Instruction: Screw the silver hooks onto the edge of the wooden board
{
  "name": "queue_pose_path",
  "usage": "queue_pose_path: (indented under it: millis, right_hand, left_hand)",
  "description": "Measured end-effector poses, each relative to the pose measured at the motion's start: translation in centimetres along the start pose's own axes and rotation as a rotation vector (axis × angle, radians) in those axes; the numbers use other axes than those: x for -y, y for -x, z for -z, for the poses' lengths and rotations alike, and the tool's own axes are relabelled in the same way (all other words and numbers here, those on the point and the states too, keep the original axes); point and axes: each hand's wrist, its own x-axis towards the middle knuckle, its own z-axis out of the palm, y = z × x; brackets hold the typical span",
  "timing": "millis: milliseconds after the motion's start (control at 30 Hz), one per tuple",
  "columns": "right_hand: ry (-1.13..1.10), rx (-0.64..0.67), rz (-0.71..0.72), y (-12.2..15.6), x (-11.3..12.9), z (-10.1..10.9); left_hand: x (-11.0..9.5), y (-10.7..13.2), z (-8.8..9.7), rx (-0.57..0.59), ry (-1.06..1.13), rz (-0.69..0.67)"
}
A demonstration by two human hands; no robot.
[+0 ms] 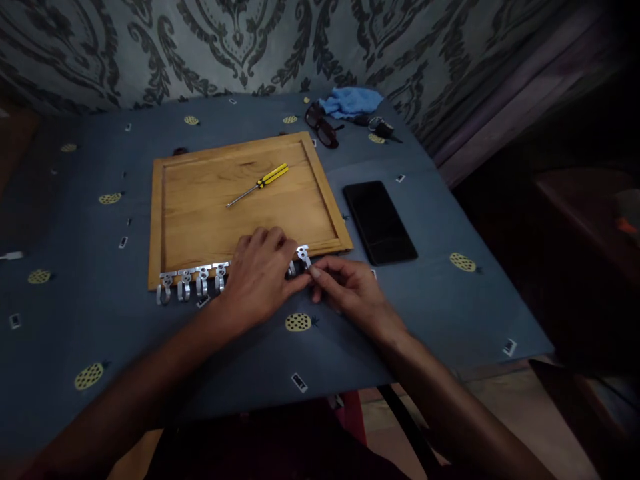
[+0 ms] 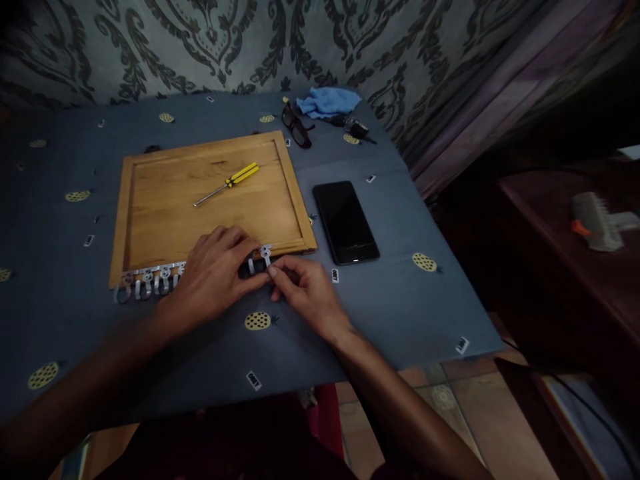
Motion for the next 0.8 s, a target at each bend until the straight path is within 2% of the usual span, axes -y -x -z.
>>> queue_pose_path:
  millis: [400,800]
  right_hand:
    - [0.073,-0.027,0.058,0.37,-0.40,-0.01]
    - [0.053,-0.040,0.058,0.52,-0.18,-0.10]
  left_hand:
    - [-0.19,-0.03,0.10,0.018,0.032,0.008]
    - [-0.05,0.07,-0.48,-0.065,0.023,-0.017]
